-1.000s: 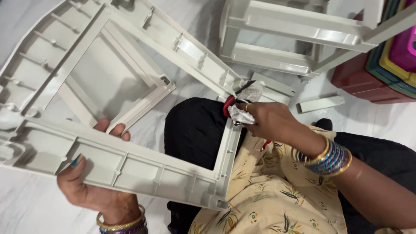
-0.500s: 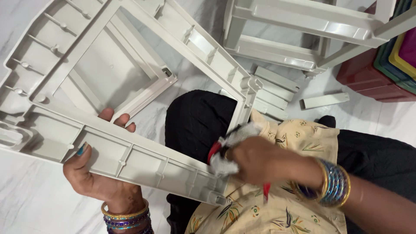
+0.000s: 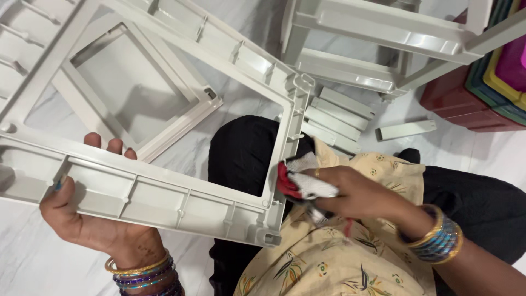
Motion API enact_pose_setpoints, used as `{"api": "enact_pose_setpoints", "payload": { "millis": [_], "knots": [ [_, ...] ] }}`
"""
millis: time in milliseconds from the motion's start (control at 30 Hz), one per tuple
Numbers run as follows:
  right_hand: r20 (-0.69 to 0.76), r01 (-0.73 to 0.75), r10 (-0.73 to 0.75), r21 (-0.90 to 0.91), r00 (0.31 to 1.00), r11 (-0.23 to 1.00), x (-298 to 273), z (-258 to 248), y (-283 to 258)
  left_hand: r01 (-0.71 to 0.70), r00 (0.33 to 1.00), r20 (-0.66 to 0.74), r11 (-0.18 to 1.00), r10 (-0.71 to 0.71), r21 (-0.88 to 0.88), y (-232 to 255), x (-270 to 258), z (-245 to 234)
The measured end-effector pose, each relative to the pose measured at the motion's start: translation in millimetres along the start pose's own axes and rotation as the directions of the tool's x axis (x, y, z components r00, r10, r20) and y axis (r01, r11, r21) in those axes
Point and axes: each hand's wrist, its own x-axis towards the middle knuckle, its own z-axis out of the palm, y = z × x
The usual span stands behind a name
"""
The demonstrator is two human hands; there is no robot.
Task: The person assembles a white plastic storage shelf by inserting vertical poles into the frame and attaching horizontal shelf panels. They wipe a shelf panel with a cloth before placing it onto the frame and continue adding poles and panels to build the structure.
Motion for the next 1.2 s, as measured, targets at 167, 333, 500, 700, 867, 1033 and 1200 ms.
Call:
{"api": "enact_pose_setpoints", "payload": {
  "millis": [167,333,500,700,867,1033,1200],
  "knots": [
    [-0.031,0.062,-0.087,-0.473,0.996,0.879,13.3,16.7,-13.3,0.002,1.0,-0.011,0.996,-0.001,0.094,-4.5,-0.2,-1.4],
    [0.003,-0.003,0.007,-0.673,1.0,0.74,20.1,24.7,-23.8,-0.02,1.0,0.01,0.993,0.019,0.114,-12.2,-1.5,3.4],
    [0.207,0.057,0.054,-0.495,0.977,0.867,36.1,9.6,-18.0,-0.088,0.996,0.033,0.987,0.084,0.134,-13.1,-14.5,8.1],
    [0.362,-0.154,0.243,-0.258,0.9,0.954,29.2,4.1,-8.9,-0.092,0.996,0.001,0.988,0.092,0.12,-11.7,-22.6,12.9],
    [0.453,-0.107,-0.063,0.341,0.889,0.934,32.8,17.7,35.2,-0.099,0.985,0.15,0.989,0.083,0.106,-9.3,-22.7,5.2],
    [0.419,-0.418,0.119,0.756,0.9,0.504,35.7,30.2,73.8,-0.024,0.994,0.109,0.996,0.015,0.081,-8.8,-13.2,9.5],
    [0.363,-0.245,0.037,0.546,0.931,0.801,19.9,25.4,48.1,-0.03,0.998,0.057,0.991,0.023,0.13,-10.2,-10.6,12.8]
  ]
}}
